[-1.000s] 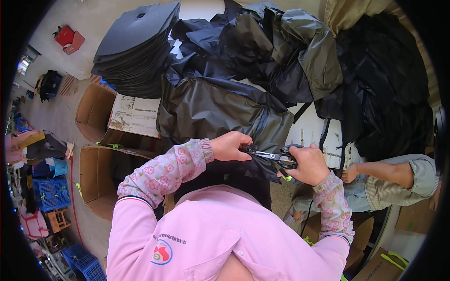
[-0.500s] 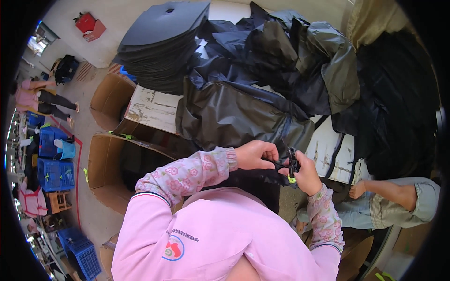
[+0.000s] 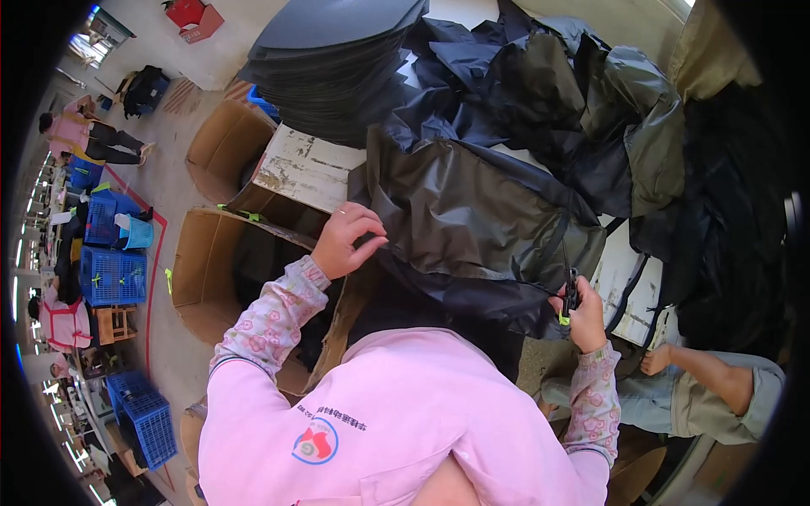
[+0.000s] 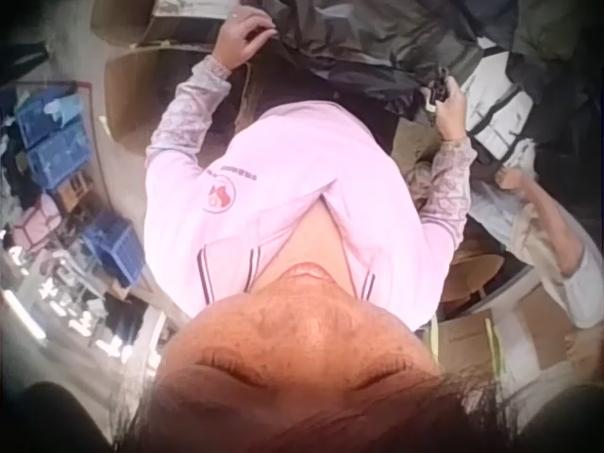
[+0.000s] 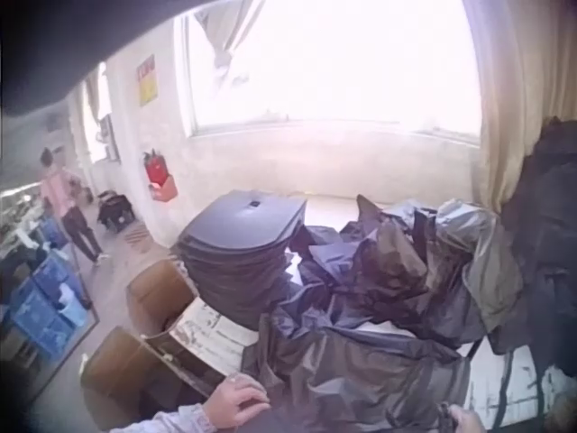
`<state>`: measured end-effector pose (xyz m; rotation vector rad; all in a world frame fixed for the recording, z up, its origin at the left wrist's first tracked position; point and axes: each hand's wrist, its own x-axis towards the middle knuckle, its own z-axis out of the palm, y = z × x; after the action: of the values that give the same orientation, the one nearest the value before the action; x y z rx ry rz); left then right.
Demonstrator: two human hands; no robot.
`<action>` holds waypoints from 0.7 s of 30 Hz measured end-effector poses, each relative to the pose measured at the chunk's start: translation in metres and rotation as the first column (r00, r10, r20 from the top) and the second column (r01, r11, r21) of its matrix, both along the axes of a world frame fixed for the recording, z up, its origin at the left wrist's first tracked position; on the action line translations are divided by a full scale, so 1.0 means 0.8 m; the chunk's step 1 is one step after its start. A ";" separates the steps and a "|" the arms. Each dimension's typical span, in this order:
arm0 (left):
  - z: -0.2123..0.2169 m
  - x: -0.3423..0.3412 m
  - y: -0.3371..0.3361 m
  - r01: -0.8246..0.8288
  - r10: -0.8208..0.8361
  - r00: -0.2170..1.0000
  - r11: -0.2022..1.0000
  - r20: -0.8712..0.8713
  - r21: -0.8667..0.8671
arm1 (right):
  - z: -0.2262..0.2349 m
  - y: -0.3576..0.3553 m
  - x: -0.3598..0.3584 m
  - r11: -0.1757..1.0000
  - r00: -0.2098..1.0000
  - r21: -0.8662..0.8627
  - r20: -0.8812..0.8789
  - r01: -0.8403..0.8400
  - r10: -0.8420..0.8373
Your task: Trimming excess material from fabric components using scissors on a workbench.
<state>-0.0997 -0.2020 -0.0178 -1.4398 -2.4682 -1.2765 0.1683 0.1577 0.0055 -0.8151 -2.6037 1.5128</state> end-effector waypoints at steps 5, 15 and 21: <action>-0.021 0.019 0.009 0.144 -0.166 0.978 0.975 -0.129 -0.170 | 0.004 0.001 0.002 1.000 1.000 0.024 0.025 0.015 -0.016; -0.048 0.013 -0.007 0.063 -0.115 0.983 0.943 -0.142 -0.325 | -0.007 0.010 0.008 0.997 1.000 0.073 -0.009 0.020 -0.019; -0.014 -0.028 -0.068 -0.432 0.360 0.866 0.888 0.348 0.157 | 0.019 -0.003 0.007 0.998 0.999 -0.059 -0.025 0.030 -0.032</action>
<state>-0.1223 -0.2561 -0.0287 -0.6630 -2.4976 -1.7160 0.1738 0.1553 0.0206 -0.8308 -2.5275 1.5878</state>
